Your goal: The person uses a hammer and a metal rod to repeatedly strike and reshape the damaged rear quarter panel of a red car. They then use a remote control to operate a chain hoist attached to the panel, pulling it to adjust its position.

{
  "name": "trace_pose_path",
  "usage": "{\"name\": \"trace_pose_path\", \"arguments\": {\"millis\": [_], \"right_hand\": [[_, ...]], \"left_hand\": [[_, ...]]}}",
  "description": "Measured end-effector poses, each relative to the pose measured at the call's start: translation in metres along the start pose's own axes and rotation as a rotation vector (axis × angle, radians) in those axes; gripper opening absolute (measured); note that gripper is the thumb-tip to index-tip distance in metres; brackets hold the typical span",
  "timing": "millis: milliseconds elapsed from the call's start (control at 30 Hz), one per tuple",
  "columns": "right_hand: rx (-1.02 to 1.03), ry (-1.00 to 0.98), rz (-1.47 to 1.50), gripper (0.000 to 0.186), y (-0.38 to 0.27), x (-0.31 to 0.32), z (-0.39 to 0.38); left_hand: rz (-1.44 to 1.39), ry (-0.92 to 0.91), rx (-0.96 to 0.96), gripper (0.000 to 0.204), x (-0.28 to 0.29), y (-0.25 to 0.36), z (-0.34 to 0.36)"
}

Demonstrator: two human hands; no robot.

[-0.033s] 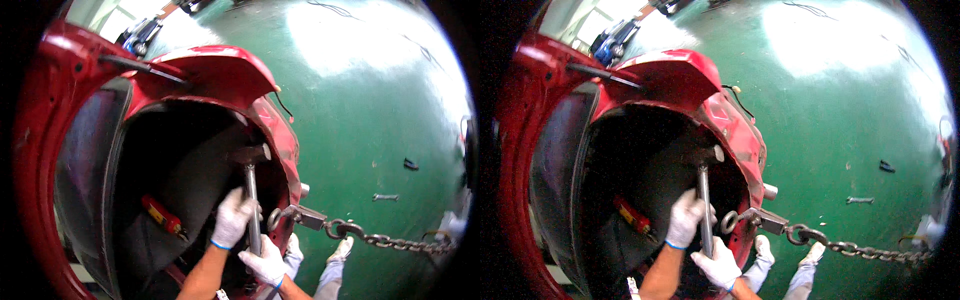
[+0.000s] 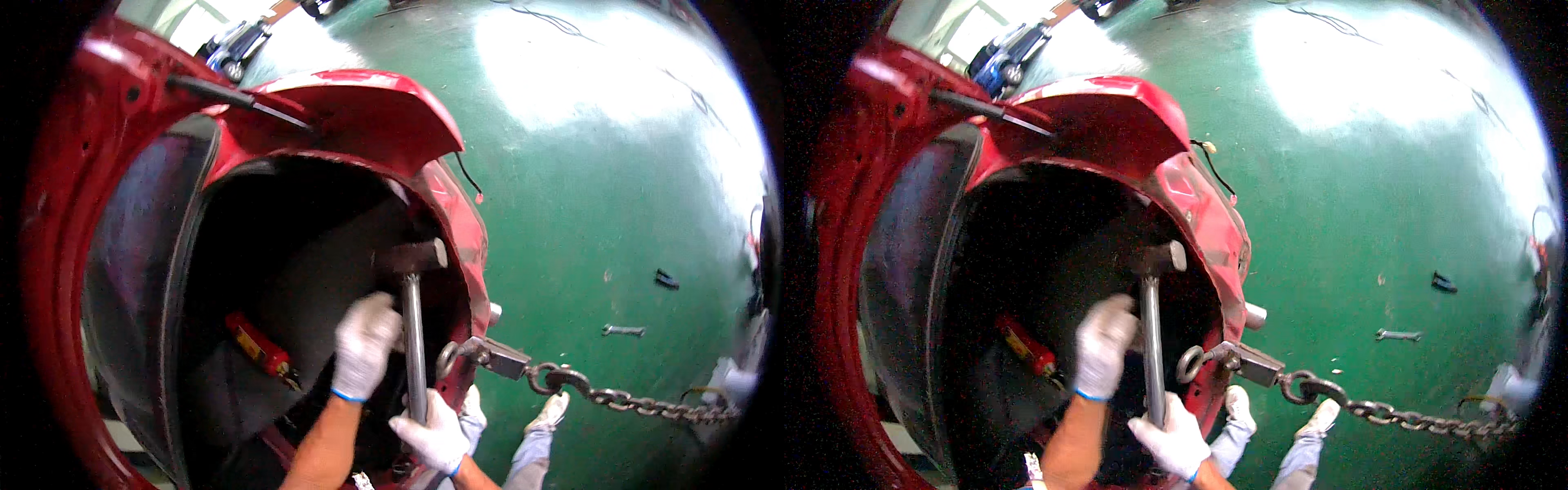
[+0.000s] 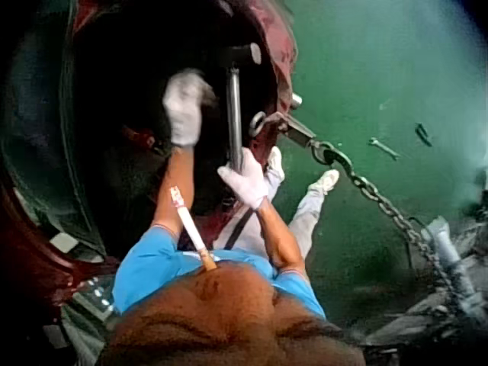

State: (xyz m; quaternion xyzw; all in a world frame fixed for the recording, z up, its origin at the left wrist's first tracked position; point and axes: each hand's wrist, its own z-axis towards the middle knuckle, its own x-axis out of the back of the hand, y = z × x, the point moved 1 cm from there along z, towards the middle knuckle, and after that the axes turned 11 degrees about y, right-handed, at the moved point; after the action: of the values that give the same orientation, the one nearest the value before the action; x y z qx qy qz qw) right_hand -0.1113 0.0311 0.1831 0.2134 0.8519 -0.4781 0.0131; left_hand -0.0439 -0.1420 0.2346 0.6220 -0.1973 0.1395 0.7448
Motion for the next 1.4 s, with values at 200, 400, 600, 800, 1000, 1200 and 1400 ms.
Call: {"name": "trace_pose_path", "arguments": {"millis": [200, 400, 600, 800, 1000, 1200, 1400], "right_hand": [[0.018, 0.026, -0.154, 0.053, -0.006, 0.011, -0.029], [-0.117, 0.203, -0.202, 0.050, -0.024, 0.019, -0.007], [-0.024, 0.047, 0.037, 0.050, -0.051, 0.003, -0.012], [-0.153, 0.150, -0.139, 0.039, -0.092, -0.037, 0.057], [-0.092, 0.282, -0.097, 0.031, -0.126, -0.057, 0.099], [-0.005, 0.415, -0.069, 0.022, -0.127, -0.062, 0.114], [0.063, 0.538, -0.038, 0.024, -0.107, -0.080, 0.123]], "left_hand": [[0.099, 0.149, -0.085, 0.067, -0.015, 0.012, 0.108], [0.230, 0.117, -0.193, 0.058, -0.050, 0.032, 0.148], [0.264, 0.177, -0.180, 0.031, -0.011, -0.033, 0.163], [0.589, 0.153, 0.070, 0.035, 0.028, -0.174, 0.206], [0.492, -0.012, 0.110, 0.043, 0.025, -0.172, 0.212], [0.464, -0.065, 0.156, 0.043, 0.028, -0.199, 0.220], [0.363, -0.101, 0.119, 0.047, 0.024, -0.215, 0.224]]}}
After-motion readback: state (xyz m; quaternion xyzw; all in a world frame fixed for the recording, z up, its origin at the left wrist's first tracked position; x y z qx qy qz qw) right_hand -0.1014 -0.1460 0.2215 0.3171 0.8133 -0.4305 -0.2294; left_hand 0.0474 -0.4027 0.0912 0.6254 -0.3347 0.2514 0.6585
